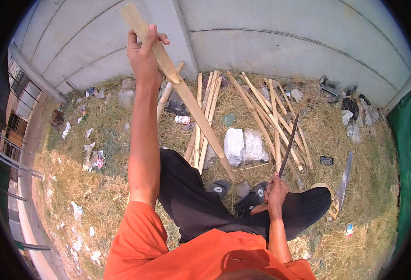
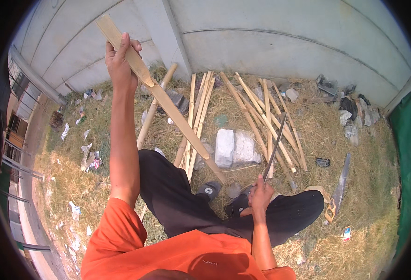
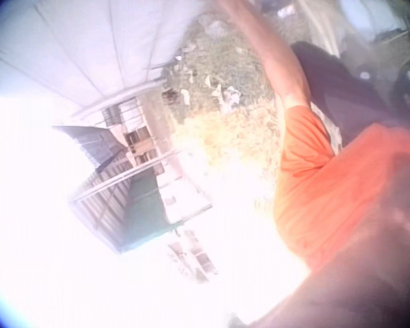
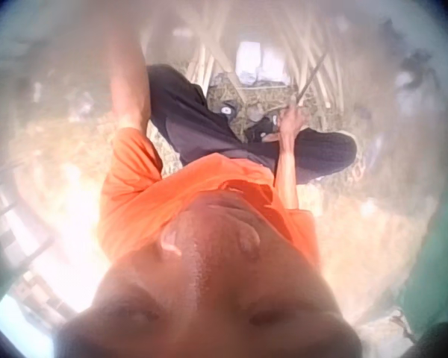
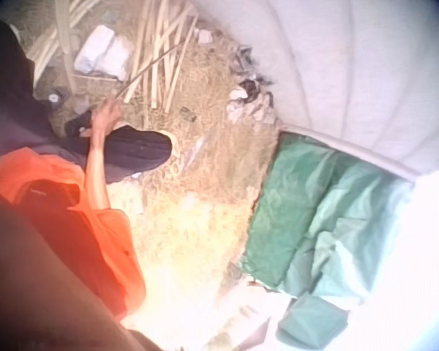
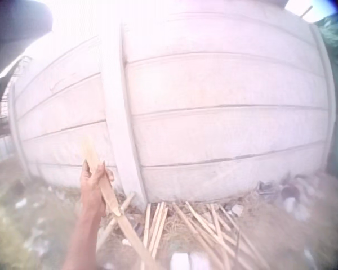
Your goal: The person sits on the ground and uses a knife to shave thin strips from a bamboo pole. They repeatedly scrape the surface to create fine shavings, occasionally pausing to inspect the pole before continuing.
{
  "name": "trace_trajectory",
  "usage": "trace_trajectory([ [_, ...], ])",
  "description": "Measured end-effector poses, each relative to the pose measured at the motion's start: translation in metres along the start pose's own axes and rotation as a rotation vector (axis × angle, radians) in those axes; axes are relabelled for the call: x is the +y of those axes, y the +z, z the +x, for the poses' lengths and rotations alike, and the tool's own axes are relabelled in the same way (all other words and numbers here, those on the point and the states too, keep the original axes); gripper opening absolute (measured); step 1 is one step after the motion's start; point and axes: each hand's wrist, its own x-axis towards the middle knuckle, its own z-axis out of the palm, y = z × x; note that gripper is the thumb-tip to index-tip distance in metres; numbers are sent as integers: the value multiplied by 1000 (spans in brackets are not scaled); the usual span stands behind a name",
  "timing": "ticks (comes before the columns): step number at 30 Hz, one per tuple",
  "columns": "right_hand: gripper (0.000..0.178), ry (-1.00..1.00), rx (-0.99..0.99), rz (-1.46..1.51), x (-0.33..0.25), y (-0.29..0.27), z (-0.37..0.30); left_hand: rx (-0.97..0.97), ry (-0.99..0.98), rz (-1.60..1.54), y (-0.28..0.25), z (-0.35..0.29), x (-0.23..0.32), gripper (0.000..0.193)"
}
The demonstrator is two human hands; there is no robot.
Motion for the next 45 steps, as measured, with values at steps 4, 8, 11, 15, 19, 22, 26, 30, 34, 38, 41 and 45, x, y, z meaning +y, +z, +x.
trace_trajectory([
  [4,47,13,-31,8,-4,3,-9,-22,-52,-14,-12,-4,-35,22],
  [8,47,12,-71,78,5,-2,-15,27,-20,2,-36,-1,-35,22],
  [11,48,29,-44,52,12,-11,-18,105,-68,45,-60,6,-35,17],
  [15,49,76,-17,72,5,-13,-23,208,-129,65,-106,24,-43,17],
  [19,47,66,-17,86,9,-21,-23,266,-150,90,-115,31,-42,19],
  [22,37,35,20,49,6,-19,-22,274,-172,95,-117,32,-41,19],
  [26,21,-91,3,-33,18,-7,-12,208,-202,52,-139,40,-44,18],
  [30,32,-146,-129,-214,3,26,-6,209,-259,86,-138,35,-48,19],
  [34,44,-294,-180,-285,11,63,-6,322,-340,268,-115,32,-48,19],
  [38,48,-215,-230,-360,13,80,-9,326,-376,419,-159,65,-58,31],
  [41,42,-198,-188,-317,23,84,-7,293,-391,540,-152,59,-59,40],
  [45,37,-226,-94,-277,22,88,-6,316,-387,595,-148,54,-62,45],
])
